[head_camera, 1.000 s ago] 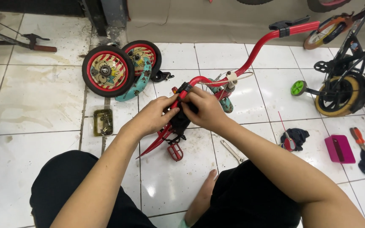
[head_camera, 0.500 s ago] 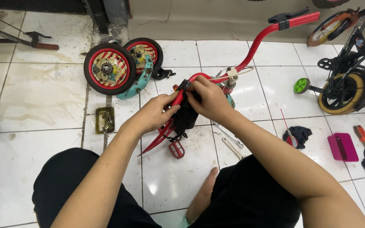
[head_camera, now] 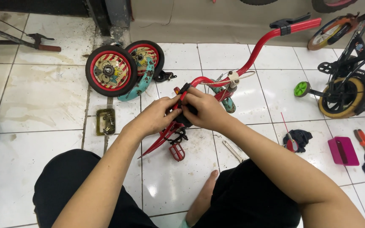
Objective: The person wipes the red frame and handlebars of a disassembled bicycle using a black cloth. The person holds the frame with one hand while cleaning various parts, including the handlebars and the main frame tubes, with the other hand.
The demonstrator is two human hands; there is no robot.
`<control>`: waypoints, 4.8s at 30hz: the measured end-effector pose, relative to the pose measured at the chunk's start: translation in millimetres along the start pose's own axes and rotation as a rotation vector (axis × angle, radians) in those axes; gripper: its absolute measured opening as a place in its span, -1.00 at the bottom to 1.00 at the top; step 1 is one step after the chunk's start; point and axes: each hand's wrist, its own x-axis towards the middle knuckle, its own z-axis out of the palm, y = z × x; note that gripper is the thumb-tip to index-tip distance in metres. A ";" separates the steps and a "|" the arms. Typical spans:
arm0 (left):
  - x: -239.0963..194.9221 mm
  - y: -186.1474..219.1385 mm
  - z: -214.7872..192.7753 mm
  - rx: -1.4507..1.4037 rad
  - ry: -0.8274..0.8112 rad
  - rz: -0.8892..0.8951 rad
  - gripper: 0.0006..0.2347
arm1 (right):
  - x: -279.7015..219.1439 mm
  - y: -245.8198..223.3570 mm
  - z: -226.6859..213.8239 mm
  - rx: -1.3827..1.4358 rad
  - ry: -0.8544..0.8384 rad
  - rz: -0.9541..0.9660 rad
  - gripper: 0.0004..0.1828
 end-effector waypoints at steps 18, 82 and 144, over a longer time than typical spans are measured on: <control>5.4 -9.4 2.0 0.012 -0.014 -0.007 -0.53 | -3.0 31.5 0.2 -0.164 0.013 -0.004 -0.85; 45.7 8.0 28.7 0.481 0.201 0.026 -0.69 | -35.6 55.3 82.4 -0.030 -0.724 0.139 -0.73; 33.3 -155.5 92.4 0.082 0.147 -0.312 0.17 | -103.4 188.9 -39.7 -0.006 -0.316 0.830 -0.46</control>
